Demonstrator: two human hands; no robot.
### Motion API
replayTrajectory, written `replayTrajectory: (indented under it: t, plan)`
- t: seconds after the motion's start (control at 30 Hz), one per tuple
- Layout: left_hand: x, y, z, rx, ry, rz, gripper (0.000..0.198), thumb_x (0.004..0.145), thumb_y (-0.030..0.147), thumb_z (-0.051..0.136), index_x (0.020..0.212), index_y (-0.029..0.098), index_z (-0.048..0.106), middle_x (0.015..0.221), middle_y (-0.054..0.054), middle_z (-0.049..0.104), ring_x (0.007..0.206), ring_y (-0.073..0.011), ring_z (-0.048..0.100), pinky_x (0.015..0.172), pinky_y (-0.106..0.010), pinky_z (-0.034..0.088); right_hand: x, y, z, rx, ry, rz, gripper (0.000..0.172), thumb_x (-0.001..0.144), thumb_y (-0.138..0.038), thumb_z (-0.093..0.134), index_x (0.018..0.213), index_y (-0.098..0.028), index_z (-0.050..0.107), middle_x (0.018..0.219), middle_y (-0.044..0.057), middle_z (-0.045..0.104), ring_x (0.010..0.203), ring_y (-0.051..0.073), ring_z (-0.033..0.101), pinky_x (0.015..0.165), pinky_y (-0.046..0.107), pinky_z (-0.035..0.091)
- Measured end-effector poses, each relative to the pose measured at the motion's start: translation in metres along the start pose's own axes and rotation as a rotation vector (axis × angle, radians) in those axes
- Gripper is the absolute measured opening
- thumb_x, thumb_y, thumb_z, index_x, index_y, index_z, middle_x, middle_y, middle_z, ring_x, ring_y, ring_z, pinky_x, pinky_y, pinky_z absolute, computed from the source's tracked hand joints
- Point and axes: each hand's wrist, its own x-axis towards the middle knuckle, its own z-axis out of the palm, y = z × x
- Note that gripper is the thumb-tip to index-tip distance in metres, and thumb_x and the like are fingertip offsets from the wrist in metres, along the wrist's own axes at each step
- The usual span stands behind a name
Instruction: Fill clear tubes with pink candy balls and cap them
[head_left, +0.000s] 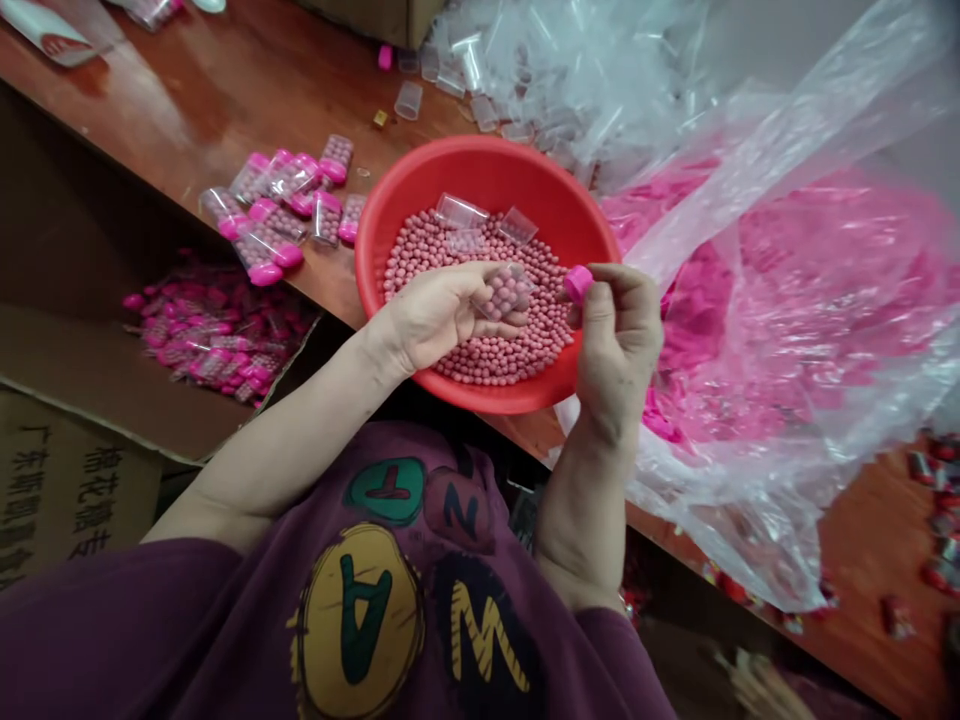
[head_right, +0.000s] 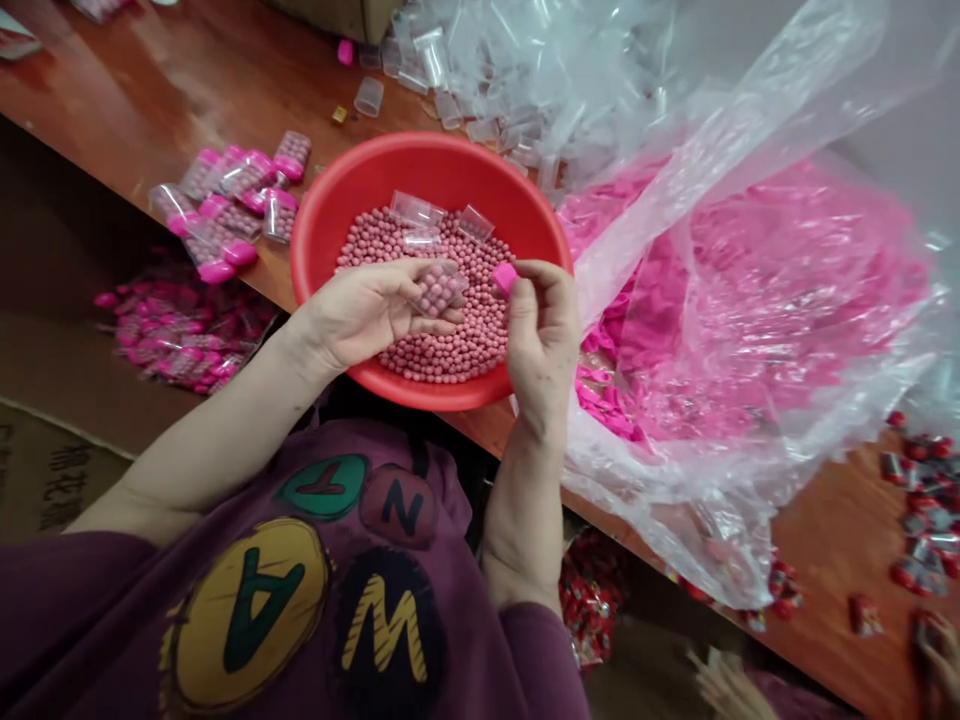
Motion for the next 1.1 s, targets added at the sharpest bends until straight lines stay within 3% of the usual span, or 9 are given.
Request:
replayTrajectory:
  t: [0.17, 0.27, 0.37, 0.53, 0.8, 0.87, 1.0, 1.1]
  plan:
    - [0.001, -0.002, -0.001, -0.018, -0.027, 0.016, 0.039, 0.069, -0.002, 0.056, 0.103, 0.012, 0.070, 0.092, -0.004, 0.075, 0.085, -0.0137, 0.076, 0.091, -0.029, 0.066, -0.002, -0.003, 0.022, 0.008, 0.008, 0.014, 0.024, 0.114, -0.053, 0.062, 0.126, -0.034, 0.071, 0.128, 0.009, 0.080, 0.117, 0.029, 0.072, 0.111, 0.056, 0.062]
    - [0.000, -0.002, 0.000, -0.016, -0.042, 0.014, 0.042, 0.067, -0.006, 0.057, 0.104, 0.010, 0.072, 0.090, -0.004, 0.075, 0.083, -0.0133, 0.076, 0.091, -0.029, 0.066, -0.005, -0.003, 0.027, 0.009, 0.058, 0.031, 0.027, 0.114, -0.056, 0.063, 0.124, -0.033, 0.072, 0.127, 0.009, 0.082, 0.112, 0.029, 0.074, 0.111, 0.057, 0.064]
    - [-0.001, -0.002, 0.001, -0.013, -0.048, 0.006, 0.058, 0.064, -0.007, 0.052, 0.115, 0.009, 0.074, 0.093, -0.005, 0.077, 0.087, -0.0157, 0.078, 0.099, -0.036, 0.067, -0.007, 0.000, 0.028, 0.042, 0.092, 0.040, 0.031, 0.112, -0.060, 0.064, 0.122, -0.033, 0.072, 0.125, 0.009, 0.083, 0.107, 0.028, 0.076, 0.108, 0.057, 0.066]
    - [-0.002, -0.002, 0.004, -0.014, -0.055, 0.005, 0.071, 0.062, -0.008, 0.050, 0.127, 0.008, 0.073, 0.100, -0.005, 0.080, 0.094, -0.0168, 0.081, 0.104, -0.037, 0.066, -0.009, 0.003, 0.029, 0.094, 0.089, 0.026, 0.027, 0.111, -0.056, 0.067, 0.122, -0.032, 0.074, 0.123, 0.009, 0.081, 0.113, 0.029, 0.077, 0.107, 0.056, 0.066]
    - [-0.006, -0.002, 0.001, 0.028, -0.046, 0.013, 0.047, 0.076, -0.007, 0.065, 0.119, 0.010, 0.071, 0.100, -0.005, 0.079, 0.087, -0.0126, 0.078, 0.094, -0.028, 0.065, -0.011, 0.000, 0.031, 0.170, 0.129, 0.086, 0.027, 0.108, -0.054, 0.072, 0.118, -0.030, 0.077, 0.110, 0.005, 0.080, 0.088, 0.021, 0.071, 0.084, 0.044, 0.067]
    - [-0.006, -0.002, 0.001, 0.042, -0.045, 0.010, 0.041, 0.079, -0.006, 0.066, 0.116, 0.010, 0.072, 0.099, -0.005, 0.078, 0.088, -0.0131, 0.079, 0.095, -0.029, 0.064, -0.011, -0.002, 0.031, 0.178, 0.135, 0.086, 0.029, 0.106, -0.055, 0.073, 0.117, -0.029, 0.077, 0.109, 0.004, 0.081, 0.088, 0.022, 0.072, 0.086, 0.045, 0.068]
    - [-0.006, -0.004, 0.002, 0.081, -0.027, 0.028, 0.021, 0.089, -0.001, 0.068, 0.106, 0.011, 0.073, 0.095, -0.004, 0.077, 0.080, -0.0116, 0.076, 0.087, -0.028, 0.064, -0.013, -0.009, 0.030, 0.094, 0.112, 0.051, 0.026, 0.107, -0.058, 0.072, 0.116, -0.034, 0.078, 0.116, 0.004, 0.083, 0.103, 0.026, 0.077, 0.104, 0.051, 0.068]
    - [-0.007, -0.007, 0.002, 0.107, -0.016, 0.062, 0.011, 0.094, 0.006, 0.073, 0.103, 0.012, 0.074, 0.092, -0.003, 0.076, 0.072, -0.0095, 0.072, 0.075, -0.024, 0.060, -0.014, -0.013, 0.031, 0.048, 0.085, -0.030, 0.026, 0.108, -0.055, 0.071, 0.116, -0.033, 0.081, 0.115, 0.003, 0.085, 0.106, 0.025, 0.079, 0.101, 0.049, 0.069]
